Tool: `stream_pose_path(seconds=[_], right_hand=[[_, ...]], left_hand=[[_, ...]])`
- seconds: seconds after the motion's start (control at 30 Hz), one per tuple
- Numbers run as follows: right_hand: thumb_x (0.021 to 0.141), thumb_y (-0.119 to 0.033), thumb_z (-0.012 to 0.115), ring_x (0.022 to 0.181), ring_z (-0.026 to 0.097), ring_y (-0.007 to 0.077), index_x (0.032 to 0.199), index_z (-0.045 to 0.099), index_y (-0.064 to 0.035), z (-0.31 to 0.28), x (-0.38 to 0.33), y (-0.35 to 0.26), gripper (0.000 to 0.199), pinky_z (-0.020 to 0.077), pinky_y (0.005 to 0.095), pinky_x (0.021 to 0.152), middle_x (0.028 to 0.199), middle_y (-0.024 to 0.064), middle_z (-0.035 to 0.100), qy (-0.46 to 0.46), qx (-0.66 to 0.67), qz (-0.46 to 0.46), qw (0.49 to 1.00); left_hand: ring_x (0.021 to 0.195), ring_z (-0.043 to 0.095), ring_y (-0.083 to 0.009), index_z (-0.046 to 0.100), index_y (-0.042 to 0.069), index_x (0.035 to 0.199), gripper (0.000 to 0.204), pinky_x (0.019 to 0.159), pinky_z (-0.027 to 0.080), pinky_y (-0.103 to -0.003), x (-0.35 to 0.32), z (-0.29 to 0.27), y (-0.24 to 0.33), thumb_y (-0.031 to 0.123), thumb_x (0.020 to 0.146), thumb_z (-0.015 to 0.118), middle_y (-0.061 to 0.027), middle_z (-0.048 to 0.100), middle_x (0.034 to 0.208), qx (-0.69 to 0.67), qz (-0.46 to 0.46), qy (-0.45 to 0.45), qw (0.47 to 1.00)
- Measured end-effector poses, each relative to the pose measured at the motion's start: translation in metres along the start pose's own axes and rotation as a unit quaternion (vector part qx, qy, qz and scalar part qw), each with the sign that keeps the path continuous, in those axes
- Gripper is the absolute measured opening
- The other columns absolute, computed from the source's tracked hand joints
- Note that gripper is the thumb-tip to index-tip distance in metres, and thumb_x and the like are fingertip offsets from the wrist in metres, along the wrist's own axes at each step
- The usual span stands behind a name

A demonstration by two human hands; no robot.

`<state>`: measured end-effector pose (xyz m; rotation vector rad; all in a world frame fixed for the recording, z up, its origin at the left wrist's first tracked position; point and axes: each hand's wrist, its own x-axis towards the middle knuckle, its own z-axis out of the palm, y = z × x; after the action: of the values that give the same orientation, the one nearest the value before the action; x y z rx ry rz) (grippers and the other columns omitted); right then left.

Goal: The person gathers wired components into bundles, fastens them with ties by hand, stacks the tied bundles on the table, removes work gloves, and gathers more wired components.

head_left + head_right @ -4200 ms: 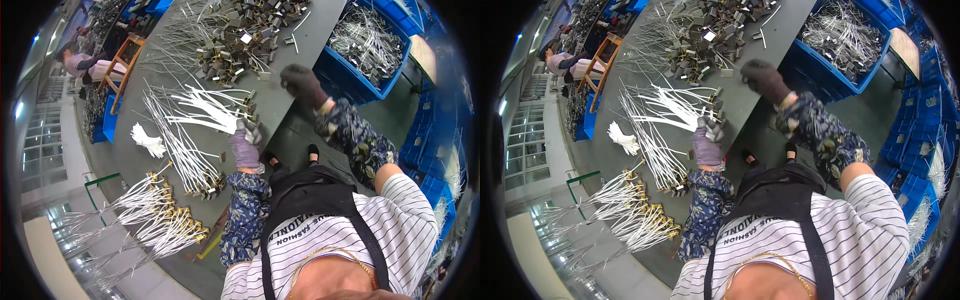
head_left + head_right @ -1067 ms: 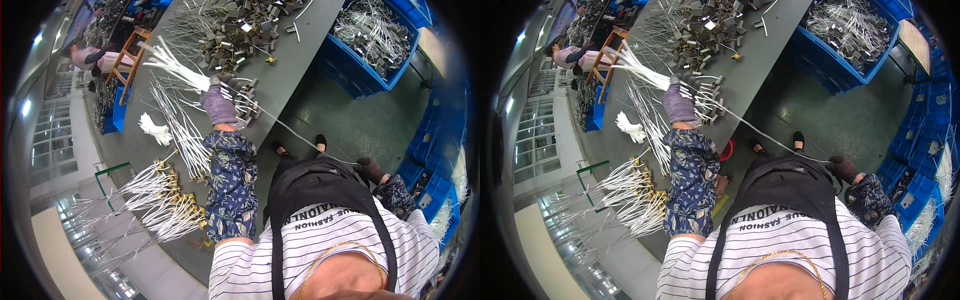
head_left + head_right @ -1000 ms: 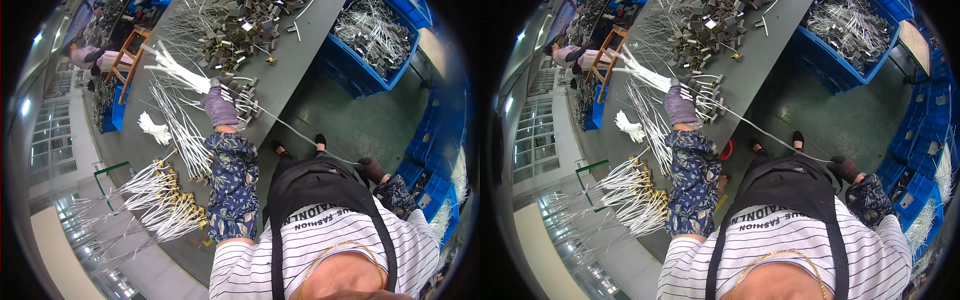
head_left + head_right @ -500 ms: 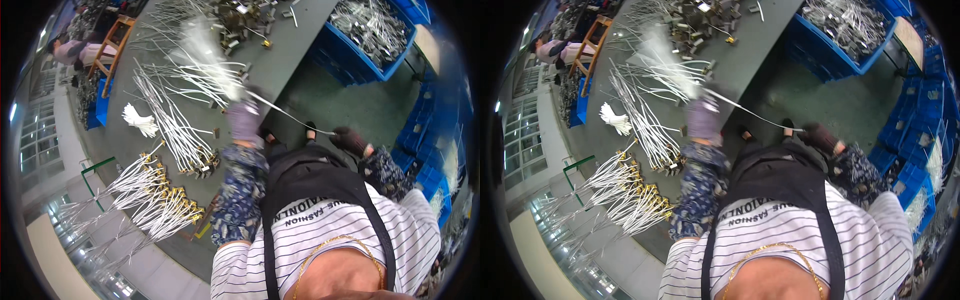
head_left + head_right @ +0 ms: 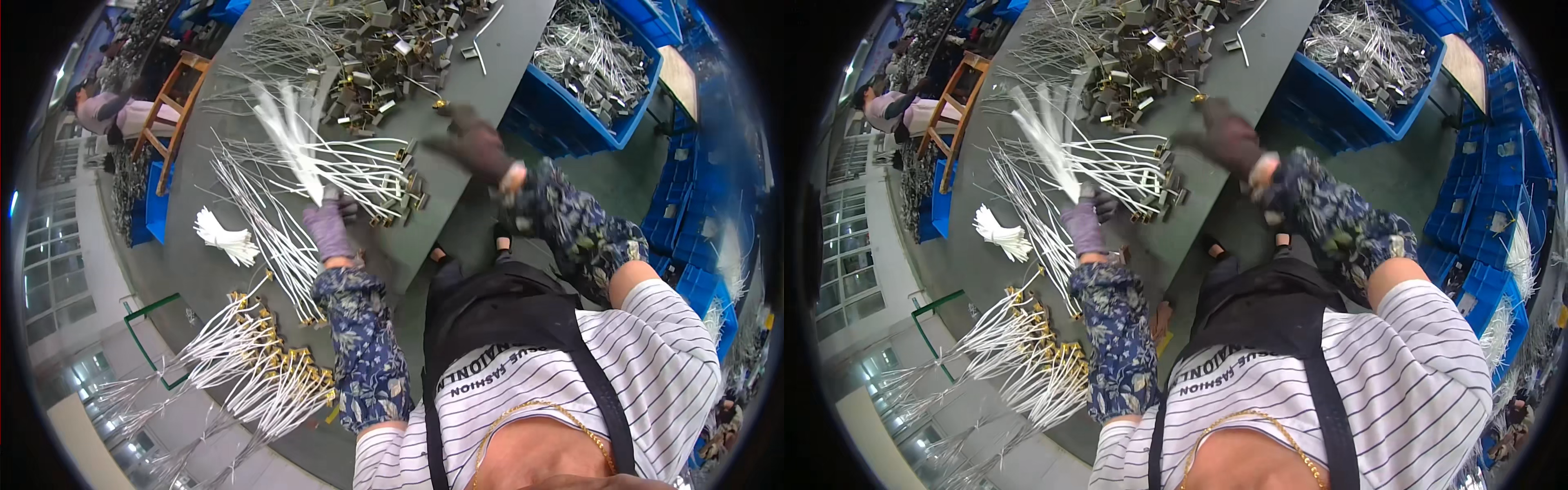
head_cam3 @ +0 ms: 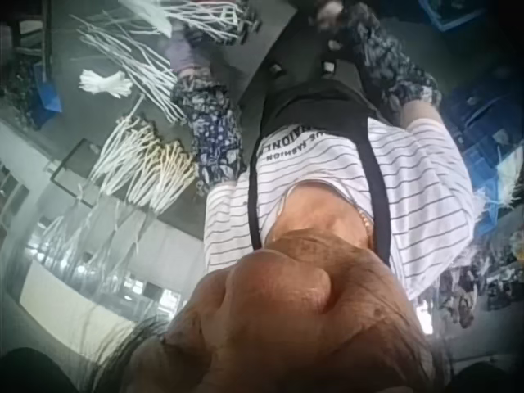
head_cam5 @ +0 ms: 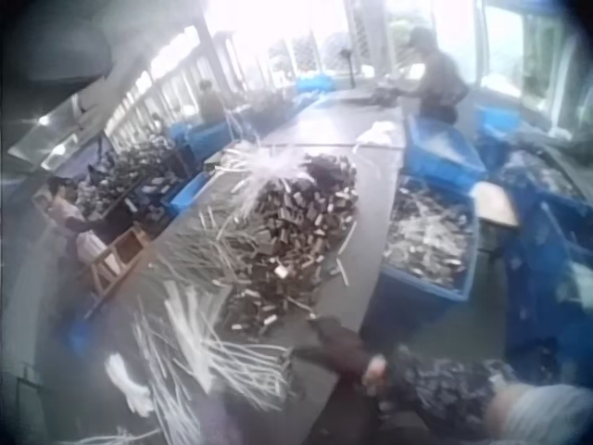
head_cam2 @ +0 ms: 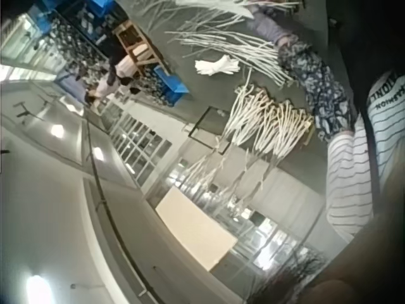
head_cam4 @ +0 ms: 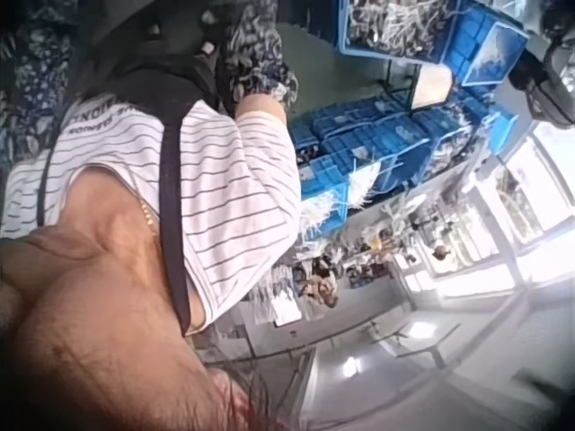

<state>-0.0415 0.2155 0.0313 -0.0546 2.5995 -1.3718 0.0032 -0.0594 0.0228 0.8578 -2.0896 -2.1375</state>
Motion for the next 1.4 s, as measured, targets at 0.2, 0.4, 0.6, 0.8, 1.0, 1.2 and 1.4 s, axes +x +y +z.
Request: stream_pose_path(seconds=[0.2, 0.4, 0.6, 0.8, 1.0, 1.2, 1.4], right_hand=[[0.077, -0.033, 0.071, 0.086, 0.063, 0.0247, 0.114, 0.060, -0.0011, 0.000, 0.071, 0.019, 0.049, 0.0504, 0.0348, 0.078, 0.101, 0.0154, 0.064, 0.004, 0.047, 0.053, 0.997], [0.081, -0.021, 0.065, 0.063, 0.058, 0.0140, 0.090, 0.065, 0.0007, -0.028, -0.068, 0.056, 0.024, 0.0480, 0.0290, 0.058, 0.078, 0.0070, 0.064, -0.070, 0.278, 0.107, 0.952], [0.078, -0.020, 0.065, 0.057, 0.058, 0.0183, 0.077, 0.065, 0.0002, -0.043, -0.259, 0.243, 0.020, 0.0458, 0.0385, 0.055, 0.068, 0.0148, 0.061, -0.219, -0.188, -0.089, 0.953], [0.076, -0.019, 0.064, 0.051, 0.050, 0.0148, 0.073, 0.065, -0.0038, -0.098, -0.314, 0.226, 0.016, 0.0398, 0.0315, 0.049, 0.060, 0.0039, 0.057, -0.148, 0.060, 0.423, 0.892], [0.078, -0.018, 0.064, 0.053, 0.050, 0.0122, 0.078, 0.066, -0.0011, -0.092, -0.298, 0.235, 0.017, 0.0405, 0.0294, 0.049, 0.062, 0.0044, 0.059, -0.151, 0.080, 0.397, 0.902], [0.077, -0.017, 0.064, 0.056, 0.055, 0.0147, 0.080, 0.065, 0.0014, -0.097, -0.293, 0.233, 0.018, 0.0433, 0.0314, 0.050, 0.065, 0.0068, 0.060, -0.141, 0.091, 0.378, 0.910], [0.076, -0.016, 0.066, 0.063, 0.056, 0.0147, 0.086, 0.067, -0.0006, -0.081, -0.245, 0.171, 0.019, 0.0451, 0.0311, 0.057, 0.070, 0.0075, 0.062, -0.148, 0.076, 0.382, 0.909]], left_hand=[[0.040, 0.032, -0.0130, 0.054, 0.009, 0.108, 0.021, 0.038, 0.033, -0.030, 0.006, 0.001, -0.055, 0.024, 0.094, 0.055, -0.0004, 0.044, 0.057, -0.431, -0.016, -0.347, 0.833], [0.086, 0.064, -0.0253, 0.056, 0.002, 0.101, 0.022, 0.077, 0.056, -0.039, -0.070, 0.112, -0.034, 0.023, 0.097, 0.052, -0.0154, 0.064, 0.099, -0.265, -0.096, -0.180, 0.942], [0.078, 0.066, -0.0237, 0.054, 0.001, 0.105, 0.026, 0.074, 0.059, -0.038, -0.093, 0.159, -0.043, 0.023, 0.092, 0.062, -0.0124, 0.065, 0.094, -0.300, -0.164, -0.158, 0.926], [0.075, 0.065, -0.0221, 0.059, -0.003, 0.102, 0.035, 0.065, 0.057, -0.033, -0.063, 0.131, 0.002, 0.031, 0.094, 0.059, -0.0109, 0.066, 0.092, -0.194, 0.043, -0.085, 0.976], [0.090, 0.065, -0.0294, 0.050, -0.002, 0.109, 0.031, 0.080, 0.058, -0.042, -0.048, 0.110, 0.060, 0.026, 0.096, 0.056, -0.0189, 0.063, 0.102, -0.235, 0.101, -0.022, 0.966], [0.079, 0.066, -0.0269, 0.050, -0.002, 0.108, 0.029, 0.067, 0.061, -0.037, -0.049, 0.105, 0.074, 0.022, 0.094, 0.058, -0.0194, 0.065, 0.097, -0.189, 0.105, 0.017, 0.976], [0.071, 0.063, -0.0182, 0.056, 0.001, 0.108, 0.023, 0.063, 0.055, -0.029, -0.076, 0.109, -0.047, 0.020, 0.095, 0.057, -0.0110, 0.064, 0.091, -0.150, -0.043, -0.298, 0.942]])
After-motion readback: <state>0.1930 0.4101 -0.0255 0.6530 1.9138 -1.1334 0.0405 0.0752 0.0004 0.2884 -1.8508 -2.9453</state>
